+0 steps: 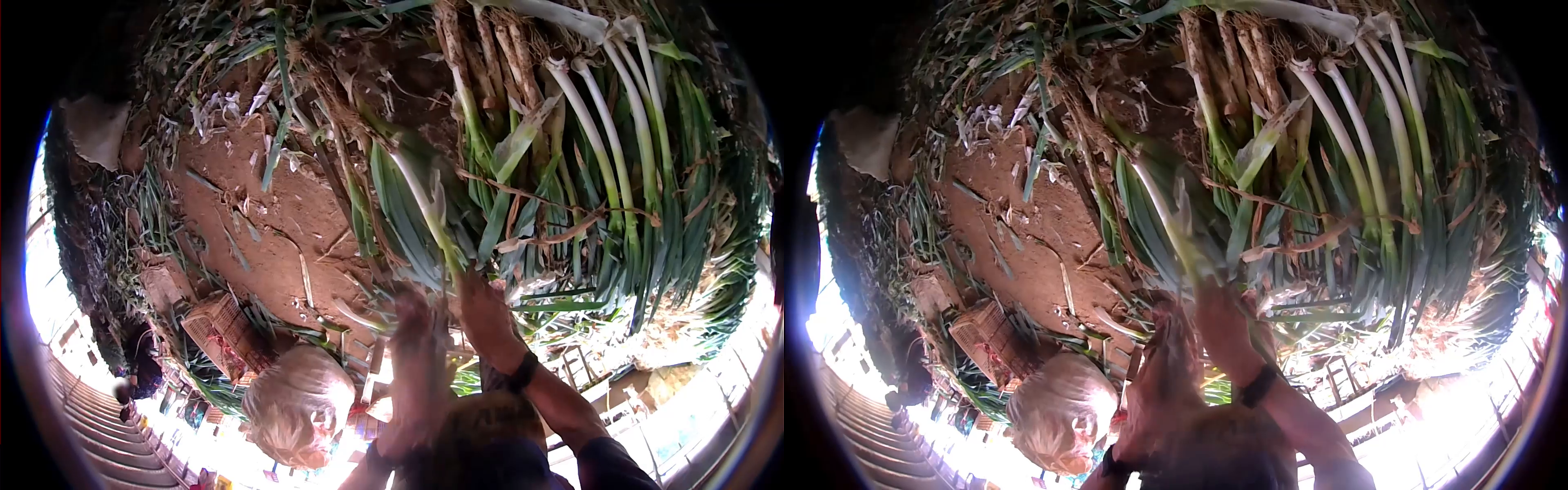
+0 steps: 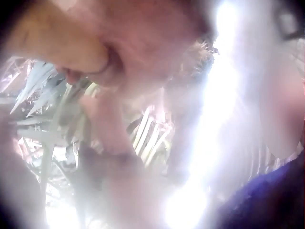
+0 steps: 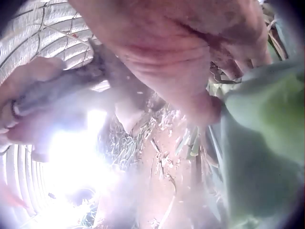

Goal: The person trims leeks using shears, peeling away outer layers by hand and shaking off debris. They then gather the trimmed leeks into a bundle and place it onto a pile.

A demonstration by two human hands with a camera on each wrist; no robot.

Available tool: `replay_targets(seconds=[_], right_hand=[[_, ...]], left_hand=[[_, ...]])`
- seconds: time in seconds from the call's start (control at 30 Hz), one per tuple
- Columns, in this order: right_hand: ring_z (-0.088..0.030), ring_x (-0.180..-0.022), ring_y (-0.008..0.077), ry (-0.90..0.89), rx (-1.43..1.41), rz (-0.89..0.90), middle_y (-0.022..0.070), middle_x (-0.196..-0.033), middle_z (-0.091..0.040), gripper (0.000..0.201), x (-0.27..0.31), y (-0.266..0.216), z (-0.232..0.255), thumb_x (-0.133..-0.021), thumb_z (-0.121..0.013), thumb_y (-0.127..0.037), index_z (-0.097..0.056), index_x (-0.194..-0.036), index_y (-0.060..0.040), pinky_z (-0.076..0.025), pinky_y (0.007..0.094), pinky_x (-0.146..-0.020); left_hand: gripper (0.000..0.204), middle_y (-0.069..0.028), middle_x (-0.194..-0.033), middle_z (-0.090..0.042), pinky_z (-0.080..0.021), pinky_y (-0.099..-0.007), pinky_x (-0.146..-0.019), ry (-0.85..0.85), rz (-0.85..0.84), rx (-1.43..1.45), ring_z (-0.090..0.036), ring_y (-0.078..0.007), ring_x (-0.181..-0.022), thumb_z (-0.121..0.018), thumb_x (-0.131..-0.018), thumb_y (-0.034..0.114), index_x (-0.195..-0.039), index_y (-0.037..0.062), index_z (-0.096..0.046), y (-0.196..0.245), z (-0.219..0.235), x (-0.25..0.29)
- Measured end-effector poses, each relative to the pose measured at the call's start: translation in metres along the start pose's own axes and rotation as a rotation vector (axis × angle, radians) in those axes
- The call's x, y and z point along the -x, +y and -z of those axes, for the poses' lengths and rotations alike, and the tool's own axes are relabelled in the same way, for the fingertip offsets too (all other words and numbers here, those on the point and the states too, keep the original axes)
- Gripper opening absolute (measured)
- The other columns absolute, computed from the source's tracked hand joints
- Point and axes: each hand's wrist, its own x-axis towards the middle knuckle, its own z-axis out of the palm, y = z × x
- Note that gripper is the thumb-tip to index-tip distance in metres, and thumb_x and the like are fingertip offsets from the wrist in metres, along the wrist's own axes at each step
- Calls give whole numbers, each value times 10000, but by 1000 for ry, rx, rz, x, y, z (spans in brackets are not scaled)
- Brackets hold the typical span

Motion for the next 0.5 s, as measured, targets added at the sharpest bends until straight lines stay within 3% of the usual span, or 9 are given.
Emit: replay_targets(seconds=[0.07,0.13,0.2,0.23,0.3,0.37,0.5], right_hand=[[-610,-1033,366,236,84,145,176,-1258,-571,589,3,7,-5,-879,-605,-94,-402,-1422,10,-576,430,-811],[-621,-1023,363,167,86,83,170,-1246,-571,560,5,3,-3,-879,-611,-109,-414,-1391,6,-580,439,-808],[-636,-979,381,176,-4,130,174,-1207,-569,482,6,2,-1,-894,-603,-114,-437,-1329,10,-584,453,-771],[-519,-1232,443,-127,-141,-33,281,-1453,-434,847,8,-4,8,-807,-694,-16,-261,-1533,29,-468,503,-1036],[-514,-1243,443,-136,-191,-35,274,-1448,-443,834,6,-3,5,-804,-695,-8,-278,-1525,22,-474,502,-1031],[-510,-1255,443,-145,-239,-42,268,-1443,-452,821,4,-2,1,-801,-696,1,-294,-1517,14,-480,500,-1027],[-538,-1234,440,-101,-331,-37,255,-1408,-486,792,6,-9,8,-784,-702,30,-346,-1489,-26,-500,475,-1001]], left_hand=[[493,-315,-1096,-637,-539,-522,-781,6,-48,-37,-659,-448,-939,-588,-933,86,-1395,-43,-475,-5,12,-23],[494,-198,-1030,-676,-522,-431,-673,-53,384,207,-686,-304,-823,-625,-942,329,-1326,25,-560,-10,32,-58],[417,-174,-832,-666,-470,-448,-615,88,326,163,-633,-290,-680,-608,-939,348,-1189,14,-599,-37,30,-101],[386,-163,-761,-643,-453,-450,-599,80,352,190,-614,-287,-649,-601,-936,339,-1134,8,-601,-46,35,-126],[359,-153,-690,-620,-435,-452,-584,77,379,217,-595,-283,-619,-594,-933,329,-1079,2,-604,-65,41,-166],[356,-113,-598,-553,-429,-416,-560,175,315,38,-555,-238,-578,-594,-922,333,-1035,-5,-603,-74,46,-188],[390,-73,-641,-557,-425,-370,-537,124,391,121,-559,-188,-599,-593,-936,354,-1063,-14,-616,-60,57,-176]])
